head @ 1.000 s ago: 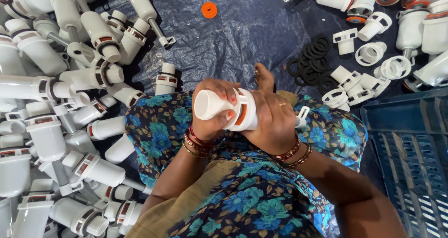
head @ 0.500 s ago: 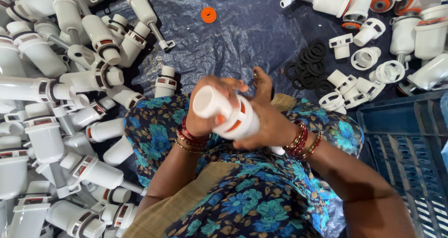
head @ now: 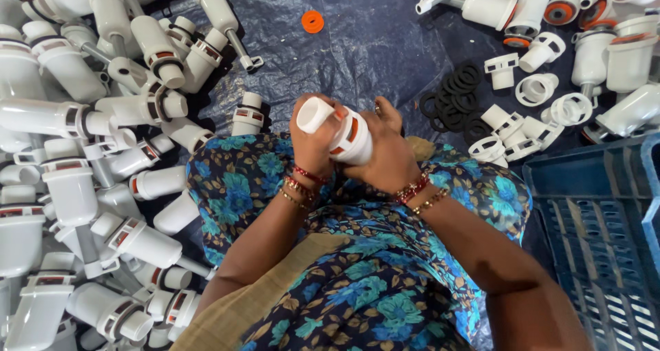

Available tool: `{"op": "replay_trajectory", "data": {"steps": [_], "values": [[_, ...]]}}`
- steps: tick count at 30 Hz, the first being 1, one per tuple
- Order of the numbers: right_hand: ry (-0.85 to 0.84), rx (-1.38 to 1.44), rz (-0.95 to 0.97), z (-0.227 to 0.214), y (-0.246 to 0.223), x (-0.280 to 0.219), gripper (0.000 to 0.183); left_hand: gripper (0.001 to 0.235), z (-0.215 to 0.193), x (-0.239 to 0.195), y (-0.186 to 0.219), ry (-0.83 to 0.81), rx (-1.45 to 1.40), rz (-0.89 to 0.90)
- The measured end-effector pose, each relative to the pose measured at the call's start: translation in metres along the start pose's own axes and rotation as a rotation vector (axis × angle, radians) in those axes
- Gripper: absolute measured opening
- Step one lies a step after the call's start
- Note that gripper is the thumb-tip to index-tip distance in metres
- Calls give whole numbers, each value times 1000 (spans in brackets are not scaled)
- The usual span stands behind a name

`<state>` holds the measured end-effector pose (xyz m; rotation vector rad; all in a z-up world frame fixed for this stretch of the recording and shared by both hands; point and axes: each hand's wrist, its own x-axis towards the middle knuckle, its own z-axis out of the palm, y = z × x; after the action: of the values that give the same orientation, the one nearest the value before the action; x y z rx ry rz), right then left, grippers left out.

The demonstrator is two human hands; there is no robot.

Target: The person sits on a tarp and assembles white plastic cylindrical components by hand. They pick up a main body, insert a black rubber ring, and screw on a white cap, repeating this process for multiple units.

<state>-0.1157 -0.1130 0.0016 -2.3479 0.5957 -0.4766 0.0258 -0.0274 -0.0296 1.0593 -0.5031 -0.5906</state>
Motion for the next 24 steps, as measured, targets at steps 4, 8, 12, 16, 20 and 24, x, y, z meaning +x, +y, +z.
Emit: {"op": "replay_trajectory", "data": {"steps": [4, 8, 12, 16, 20, 24], "values": [[-25, -272, 31, 14, 21, 18, 92, 20, 14, 16, -6, 149, 74, 34], [102, -565, -43, 22, 27, 39, 56, 24, 43, 11, 3, 199, 152, 183], [404, -431, -317, 4, 18, 25, 71, 19, 46, -7, 18, 18, -125, 242], [409, -162, -79, -15, -5, -10, 76, 15, 11, -4, 38, -56, -785, -102], [392, -258, -112, -32, -20, -28, 80, 16, -1, -11, 44, -35, -905, -145], [271, -628, -277, -48, -18, -32, 83, 28, -5, -30, 47, -109, -888, -160]]}}
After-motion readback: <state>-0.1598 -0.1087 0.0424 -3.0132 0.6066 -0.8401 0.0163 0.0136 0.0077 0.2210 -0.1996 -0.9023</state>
